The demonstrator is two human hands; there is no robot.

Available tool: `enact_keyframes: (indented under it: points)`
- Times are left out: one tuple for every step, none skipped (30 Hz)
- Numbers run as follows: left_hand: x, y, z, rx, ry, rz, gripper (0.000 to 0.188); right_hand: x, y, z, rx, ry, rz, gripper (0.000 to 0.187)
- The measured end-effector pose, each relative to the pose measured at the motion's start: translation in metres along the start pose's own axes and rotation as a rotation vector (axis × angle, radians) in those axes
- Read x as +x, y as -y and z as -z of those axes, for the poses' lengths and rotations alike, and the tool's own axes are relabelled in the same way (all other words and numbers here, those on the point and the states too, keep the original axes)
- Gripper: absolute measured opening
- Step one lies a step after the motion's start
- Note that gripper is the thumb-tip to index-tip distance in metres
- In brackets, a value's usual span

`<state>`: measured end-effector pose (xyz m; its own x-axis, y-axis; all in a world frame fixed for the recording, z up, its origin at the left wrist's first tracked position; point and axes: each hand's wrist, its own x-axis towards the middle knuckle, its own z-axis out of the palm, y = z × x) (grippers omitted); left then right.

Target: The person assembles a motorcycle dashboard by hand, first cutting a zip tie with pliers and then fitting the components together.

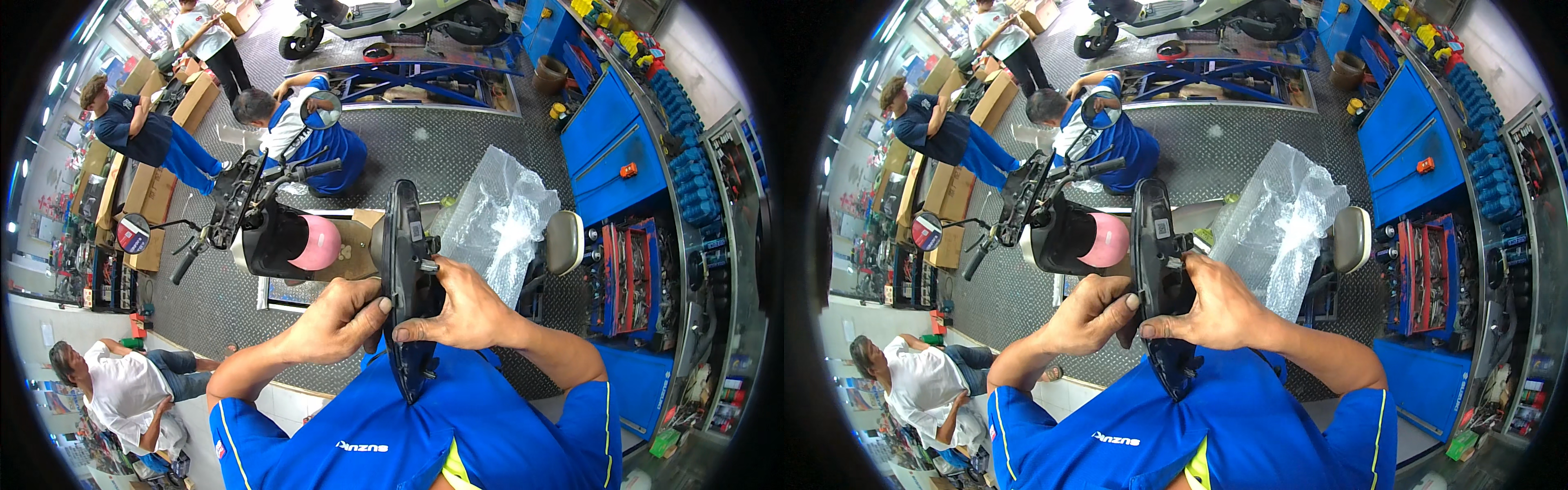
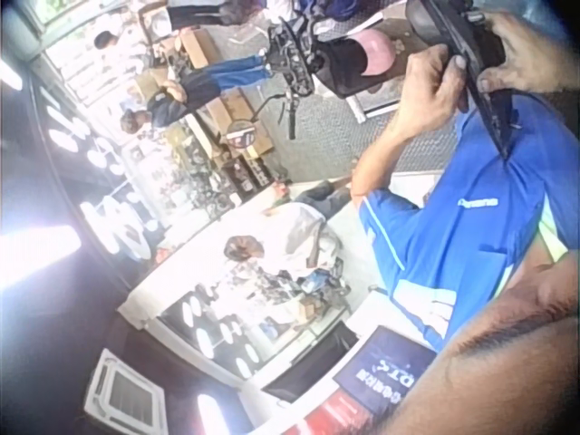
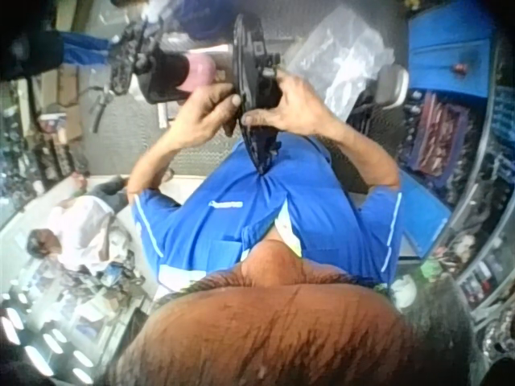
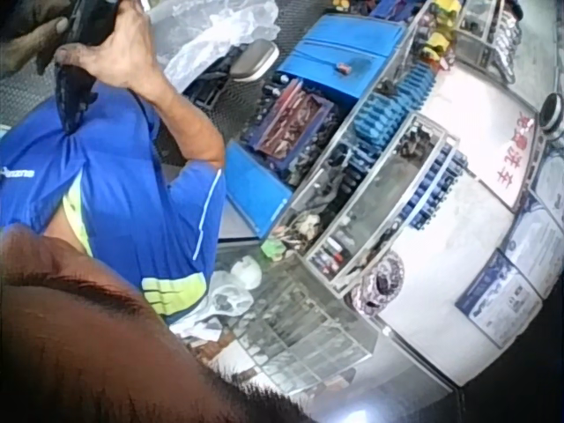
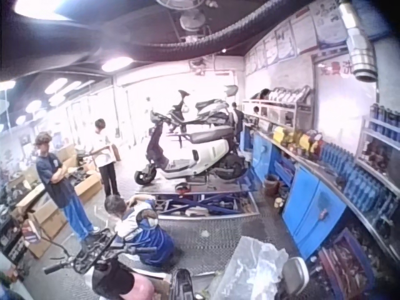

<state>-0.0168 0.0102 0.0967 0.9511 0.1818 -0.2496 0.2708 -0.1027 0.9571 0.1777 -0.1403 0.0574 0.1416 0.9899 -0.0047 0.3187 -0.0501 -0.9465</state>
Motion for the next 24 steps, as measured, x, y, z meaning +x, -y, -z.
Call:
enact_keyframes:
  points:
    - [0.001, 0.002, 0.0, 0.006, -0.006, -0.009, 0.03, 0.001, 0.001, 0.001, -0.002, 0.018, -0.021, 0.089]
    - [0.001, 0.004, 0.0, 0.012, -0.012, -0.017, 0.03, 0.0, 0.0, 0.001, -0.045, 0.002, -0.022, 0.085]
    - [0.002, 0.004, 0.0, 0.075, -0.02, -0.072, 0.031, -0.001, -0.001, 0.0, -0.088, -0.015, -0.022, 0.081]
    - [0.002, 0.005, 0.0, 0.138, -0.027, -0.126, 0.032, -0.002, -0.002, 0.0, -0.131, -0.032, -0.022, 0.077]
    - [0.003, 0.005, 0.0, 0.2, -0.034, -0.181, 0.033, 0.0, 0.0, 0.001, -0.121, -0.016, -0.06, 0.08]
    - [0.004, 0.004, -0.001, 0.212, -0.055, -0.145, 0.035, 0.001, 0.005, 0.002, -0.11, 0.003, -0.101, 0.083]
    - [0.005, 0.002, -0.002, 0.224, -0.076, -0.109, 0.037, 0.002, 0.008, 0.002, -0.099, 0.022, -0.142, 0.087]
    - [0.006, 0.0, -0.003, 0.235, -0.097, -0.073, 0.038, 0.002, 0.007, 0.002, -0.098, 0.024, -0.144, 0.086]
    - [0.007, -0.002, -0.004, 0.267, -0.119, -0.072, 0.041, 0.002, 0.007, 0.002, -0.098, 0.025, -0.144, 0.085]
    - [0.008, -0.001, -0.003, 0.294, -0.119, -0.07, 0.041, 0.002, 0.007, 0.002, -0.098, 0.026, -0.144, 0.084]
    - [0.01, 0.0, -0.001, 0.321, -0.118, -0.067, 0.04, 0.003, 0.008, 0.003, -0.115, 0.022, -0.14, 0.083]
    - [0.01, 0.001, -0.001, 0.347, -0.117, -0.062, 0.04, 0.003, 0.008, 0.004, -0.13, 0.02, -0.138, 0.083]
    - [0.01, 0.0, 0.0, 0.376, -0.117, -0.07, 0.039, 0.003, 0.008, 0.004, -0.144, 0.018, -0.136, 0.082]
    - [0.01, -0.003, 0.0, 0.405, -0.116, -0.077, 0.039, 0.003, 0.005, 0.004, -0.102, 0.009, -0.13, 0.081]
    - [0.01, -0.005, 0.0, 0.434, -0.115, -0.086, 0.038, 0.002, 0.0, 0.003, -0.06, 0.0, -0.124, 0.079]
    - [0.011, -0.004, 0.0, 0.427, -0.116, -0.083, 0.036, 0.002, -0.005, 0.003, -0.018, -0.01, -0.117, 0.078]
    - [0.013, -0.002, 0.0, 0.42, -0.116, -0.081, 0.035, 0.003, -0.009, 0.005, 0.072, 0.029, -0.056, 0.073]
    - [0.015, -0.003, 0.0, 0.416, -0.115, -0.083, 0.033, 0.004, -0.019, 0.002, 0.191, 0.01, -0.027, 0.069]
    - [0.017, -0.003, -0.002, 0.397, -0.13, -0.079, 0.032, 0.006, -0.033, -0.003, 0.311, -0.009, 0.0, 0.066]
    - [0.02, -0.004, -0.004, 0.378, -0.144, -0.075, 0.031, 0.006, -0.042, -0.005, 0.431, -0.027, 0.027, 0.062]
    - [0.02, -0.004, -0.005, 0.357, -0.164, -0.069, 0.03, 0.011, -0.026, 0.004, 0.595, 0.074, 0.012, 0.051]
    - [0.022, -0.003, -0.004, 0.353, -0.145, -0.072, 0.03, 0.014, -0.016, 0.014, 0.721, 0.162, -0.089, 0.042]
    - [0.024, -0.002, -0.004, 0.348, -0.127, -0.075, 0.03, 0.017, -0.021, 0.019, 0.742, 0.183, -0.103, 0.041]
    - [0.027, -0.001, -0.003, 0.344, -0.107, -0.079, 0.029, 0.02, -0.026, 0.023, 0.762, 0.202, -0.115, 0.039]
